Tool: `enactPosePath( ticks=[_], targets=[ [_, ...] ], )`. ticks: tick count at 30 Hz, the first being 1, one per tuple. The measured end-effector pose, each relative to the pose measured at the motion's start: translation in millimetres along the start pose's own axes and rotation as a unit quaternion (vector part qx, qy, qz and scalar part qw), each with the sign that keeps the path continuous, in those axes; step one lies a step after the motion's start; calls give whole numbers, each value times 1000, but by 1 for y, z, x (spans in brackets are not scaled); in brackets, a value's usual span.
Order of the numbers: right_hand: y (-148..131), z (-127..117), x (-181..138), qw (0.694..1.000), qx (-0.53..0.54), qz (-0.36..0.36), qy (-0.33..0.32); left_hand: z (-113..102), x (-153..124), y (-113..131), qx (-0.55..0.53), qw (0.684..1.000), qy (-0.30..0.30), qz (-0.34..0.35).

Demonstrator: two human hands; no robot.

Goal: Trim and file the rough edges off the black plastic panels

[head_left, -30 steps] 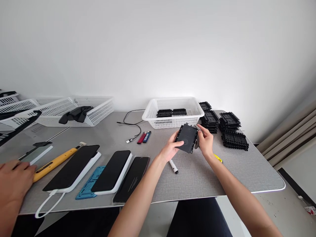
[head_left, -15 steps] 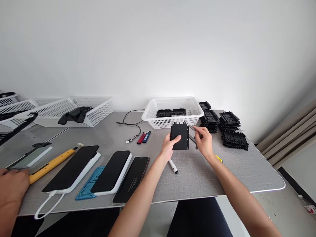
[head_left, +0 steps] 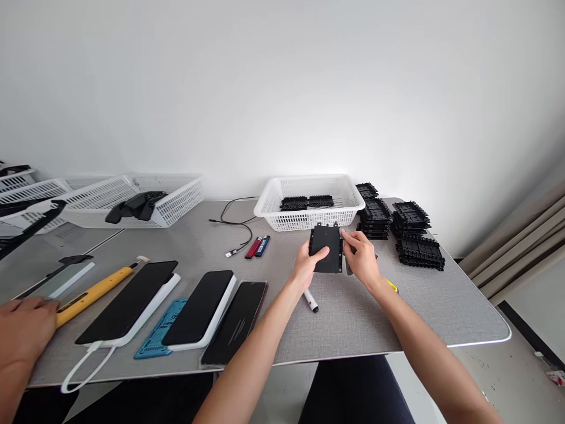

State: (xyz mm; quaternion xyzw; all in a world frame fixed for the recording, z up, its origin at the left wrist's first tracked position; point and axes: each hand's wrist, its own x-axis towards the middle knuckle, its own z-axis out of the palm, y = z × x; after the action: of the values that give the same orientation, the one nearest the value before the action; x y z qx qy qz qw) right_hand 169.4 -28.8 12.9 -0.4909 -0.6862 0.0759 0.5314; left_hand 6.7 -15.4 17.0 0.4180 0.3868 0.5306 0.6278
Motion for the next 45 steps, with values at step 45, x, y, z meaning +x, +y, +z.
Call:
enactPosePath(
  ticks=[45],
  targets=[
    [-2,-3,-1,995,-10,36,-91,-21,19,-2,69,972,133,182]
  ],
)
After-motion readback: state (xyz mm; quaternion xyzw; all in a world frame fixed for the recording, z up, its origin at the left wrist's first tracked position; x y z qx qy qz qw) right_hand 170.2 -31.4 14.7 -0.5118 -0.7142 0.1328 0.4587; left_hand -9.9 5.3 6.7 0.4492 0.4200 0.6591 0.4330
